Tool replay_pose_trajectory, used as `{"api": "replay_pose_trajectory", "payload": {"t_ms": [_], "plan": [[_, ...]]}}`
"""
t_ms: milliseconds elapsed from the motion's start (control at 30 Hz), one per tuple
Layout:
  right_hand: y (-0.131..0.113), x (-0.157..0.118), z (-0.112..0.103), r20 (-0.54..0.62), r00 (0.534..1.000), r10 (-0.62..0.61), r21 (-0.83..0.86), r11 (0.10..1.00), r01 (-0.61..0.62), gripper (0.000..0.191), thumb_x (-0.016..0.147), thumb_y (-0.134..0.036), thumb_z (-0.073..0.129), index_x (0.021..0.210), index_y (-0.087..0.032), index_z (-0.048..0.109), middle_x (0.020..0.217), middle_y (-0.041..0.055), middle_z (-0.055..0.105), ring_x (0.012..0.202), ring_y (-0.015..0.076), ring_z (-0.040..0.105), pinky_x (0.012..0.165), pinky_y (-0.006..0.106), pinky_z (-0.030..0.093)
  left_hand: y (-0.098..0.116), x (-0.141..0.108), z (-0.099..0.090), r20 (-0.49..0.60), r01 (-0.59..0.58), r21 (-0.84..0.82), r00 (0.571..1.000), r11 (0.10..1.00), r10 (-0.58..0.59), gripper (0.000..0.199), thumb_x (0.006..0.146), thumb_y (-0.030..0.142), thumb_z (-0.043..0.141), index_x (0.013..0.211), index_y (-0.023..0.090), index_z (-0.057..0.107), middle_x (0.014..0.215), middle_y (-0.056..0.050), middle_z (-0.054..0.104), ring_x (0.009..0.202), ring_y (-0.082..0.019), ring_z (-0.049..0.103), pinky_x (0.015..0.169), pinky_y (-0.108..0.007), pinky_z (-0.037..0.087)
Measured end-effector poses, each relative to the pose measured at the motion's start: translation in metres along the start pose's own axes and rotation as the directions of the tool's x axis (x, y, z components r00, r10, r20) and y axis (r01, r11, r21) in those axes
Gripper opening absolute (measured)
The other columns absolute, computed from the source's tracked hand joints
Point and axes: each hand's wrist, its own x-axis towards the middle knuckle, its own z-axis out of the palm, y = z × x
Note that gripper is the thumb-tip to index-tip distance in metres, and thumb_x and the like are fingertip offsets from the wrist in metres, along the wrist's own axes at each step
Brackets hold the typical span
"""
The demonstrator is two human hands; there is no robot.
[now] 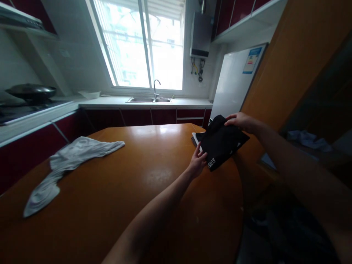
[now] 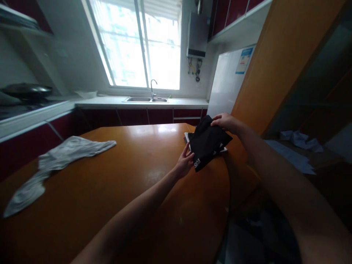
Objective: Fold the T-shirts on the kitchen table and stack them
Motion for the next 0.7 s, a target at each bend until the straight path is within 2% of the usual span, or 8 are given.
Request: {"api": "replay_pose_trajectory", "payload": {"t_ms": [100,200,300,400,533,700], "plan": [[0.023,0.03,-0.013,-0.029,0.999,0.016,0.006,1.0,-0.016,0.039,0.072,-0.015,0.084,0.109,-0.013,0.072,0.074,0.0046,0.068,0.057,0.011,0.057,0.046,0.019,0.042,0.002,0.033,-0.001,-0.038,-0.04,0.148,0.998,0.988,0.046,0.077,0.079,0.017,0.077,0.148,0.034,0.047,0.137,-0.006,0.06,0.092,-0.014,0.068,0.069,-0.022,0.057],[0.045,0.062,-0.017,-0.063,0.998,0.019,0.019,1.0,-0.018,0.038,0.075,-0.012,0.08,0.112,-0.012,0.071,0.072,0.0025,0.066,0.054,0.0089,0.054,0.044,0.016,0.038,0.011,0.073,-0.004,-0.094,-0.034,0.338,0.993,0.941,0.07,0.077,0.077,0.012,0.076,0.148,0.025,0.048,0.125,-0.008,0.066,0.076,-0.011,0.066,0.06,-0.02,0.055],[0.064,0.093,-0.014,-0.104,0.995,0.014,0.069,0.998,-0.007,0.039,0.079,-0.011,0.076,0.117,-0.011,0.069,0.075,0.002,0.067,0.055,0.008,0.054,0.046,0.015,0.039,0.023,0.112,-0.01,-0.119,0.007,0.473,0.991,0.881,0.055,0.08,0.078,0.008,0.075,0.151,0.02,0.044,0.11,-0.008,0.071,0.065,-0.009,0.062,0.056,-0.019,0.053],[0.082,0.122,-0.003,-0.146,0.989,0.031,0.117,0.993,-0.014,0.039,0.082,-0.012,0.074,0.12,-0.01,0.067,0.082,0.0037,0.069,0.058,0.0076,0.057,0.052,0.016,0.044,0.031,0.143,-0.02,-0.127,0.019,0.545,0.99,0.838,0.06,0.078,0.079,0.006,0.073,0.151,0.018,0.045,0.109,-0.01,0.07,0.063,-0.008,0.061,0.055,-0.019,0.053],[0.105,0.153,0.017,-0.146,0.987,0.068,0.12,0.991,-0.051,0.037,0.082,-0.012,0.074,0.118,-0.009,0.068,0.085,0.0048,0.072,0.061,0.0078,0.059,0.059,0.018,0.049,0.029,0.168,-0.04,-0.158,0.083,0.634,0.987,0.769,0.023,0.078,0.081,0.006,0.073,0.152,0.018,0.043,0.111,-0.012,0.069,0.065,-0.01,0.063,0.056,-0.022,0.055],[0.133,0.174,0.038,-0.122,0.986,0.11,0.071,0.992,-0.102,0.036,0.075,-0.012,0.081,0.109,-0.008,0.07,0.077,0.0045,0.072,0.058,0.0097,0.06,0.06,0.021,0.053,0.02,0.175,-0.058,-0.165,0.117,0.724,0.986,0.679,0.006,0.079,0.081,0.008,0.073,0.153,0.019,0.042,0.112,-0.012,0.069,0.076,-0.014,0.067,0.068,-0.027,0.059]]}}
